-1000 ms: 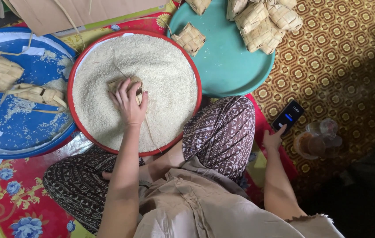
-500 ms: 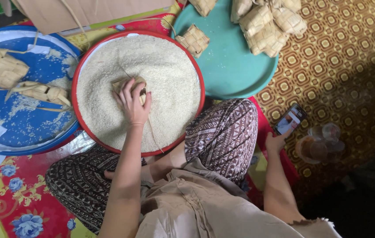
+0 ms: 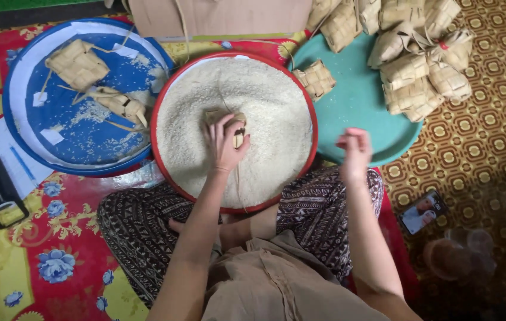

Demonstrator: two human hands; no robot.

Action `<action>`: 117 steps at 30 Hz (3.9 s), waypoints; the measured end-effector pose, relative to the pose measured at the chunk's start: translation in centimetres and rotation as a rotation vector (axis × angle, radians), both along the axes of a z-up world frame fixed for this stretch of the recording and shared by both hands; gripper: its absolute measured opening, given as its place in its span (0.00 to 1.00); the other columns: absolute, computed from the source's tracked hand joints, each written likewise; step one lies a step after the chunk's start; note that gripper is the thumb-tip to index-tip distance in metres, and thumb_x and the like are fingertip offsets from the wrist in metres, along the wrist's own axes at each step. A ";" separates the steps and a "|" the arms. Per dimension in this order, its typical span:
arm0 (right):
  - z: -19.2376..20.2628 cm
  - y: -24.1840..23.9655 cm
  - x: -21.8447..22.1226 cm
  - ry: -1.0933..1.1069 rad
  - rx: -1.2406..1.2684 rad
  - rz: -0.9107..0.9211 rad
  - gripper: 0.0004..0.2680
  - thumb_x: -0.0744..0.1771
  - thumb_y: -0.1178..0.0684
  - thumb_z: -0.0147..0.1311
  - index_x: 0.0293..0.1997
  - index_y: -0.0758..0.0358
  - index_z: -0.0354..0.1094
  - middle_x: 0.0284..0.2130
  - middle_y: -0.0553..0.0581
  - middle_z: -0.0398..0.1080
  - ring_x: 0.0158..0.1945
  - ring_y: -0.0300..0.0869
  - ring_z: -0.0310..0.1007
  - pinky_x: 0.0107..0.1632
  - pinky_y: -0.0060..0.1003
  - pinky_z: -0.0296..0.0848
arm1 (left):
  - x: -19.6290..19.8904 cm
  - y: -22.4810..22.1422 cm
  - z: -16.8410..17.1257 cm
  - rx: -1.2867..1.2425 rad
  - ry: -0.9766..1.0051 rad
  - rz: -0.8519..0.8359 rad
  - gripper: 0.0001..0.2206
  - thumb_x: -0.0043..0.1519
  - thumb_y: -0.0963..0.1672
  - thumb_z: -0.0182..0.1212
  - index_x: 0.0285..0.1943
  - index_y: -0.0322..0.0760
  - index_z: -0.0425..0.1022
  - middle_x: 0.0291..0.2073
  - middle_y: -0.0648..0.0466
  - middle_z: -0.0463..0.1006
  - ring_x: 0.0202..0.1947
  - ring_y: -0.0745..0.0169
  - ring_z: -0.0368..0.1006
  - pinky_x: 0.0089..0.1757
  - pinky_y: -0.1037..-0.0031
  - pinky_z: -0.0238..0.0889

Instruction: Filling and tightening woven palm leaf pouches with raw rice to prepare ketupat.

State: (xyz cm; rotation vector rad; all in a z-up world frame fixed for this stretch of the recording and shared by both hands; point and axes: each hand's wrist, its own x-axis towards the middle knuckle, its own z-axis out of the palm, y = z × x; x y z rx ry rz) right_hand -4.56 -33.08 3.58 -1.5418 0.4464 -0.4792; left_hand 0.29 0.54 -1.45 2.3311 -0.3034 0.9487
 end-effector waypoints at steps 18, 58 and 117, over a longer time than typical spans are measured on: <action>-7.7 18.1 9.6 0.138 1.016 0.056 0.04 0.65 0.52 0.57 0.39 0.58 0.75 0.30 0.48 0.77 0.37 0.36 0.78 0.47 0.31 0.80 | -0.1 -0.8 0.0 0.052 -0.002 -0.007 0.27 0.45 0.48 0.66 0.58 0.66 0.75 0.60 0.62 0.71 0.64 0.55 0.65 0.60 0.28 0.44; -4.3 18.0 8.7 0.058 1.184 0.067 0.08 0.68 0.51 0.51 0.41 0.65 0.72 0.38 0.61 0.79 0.43 0.44 0.82 0.51 0.36 0.83 | -0.2 -0.7 0.3 0.054 -0.049 -0.029 0.26 0.44 0.49 0.67 0.56 0.65 0.74 0.60 0.62 0.69 0.63 0.58 0.65 0.59 0.29 0.47; -0.4 20.1 7.7 0.007 0.933 0.269 0.12 0.70 0.43 0.47 0.41 0.59 0.72 0.37 0.57 0.80 0.43 0.43 0.82 0.49 0.37 0.83 | -0.4 -0.3 -0.1 0.038 -0.067 -0.008 0.24 0.46 0.51 0.69 0.54 0.64 0.76 0.58 0.61 0.72 0.63 0.61 0.67 0.61 0.36 0.50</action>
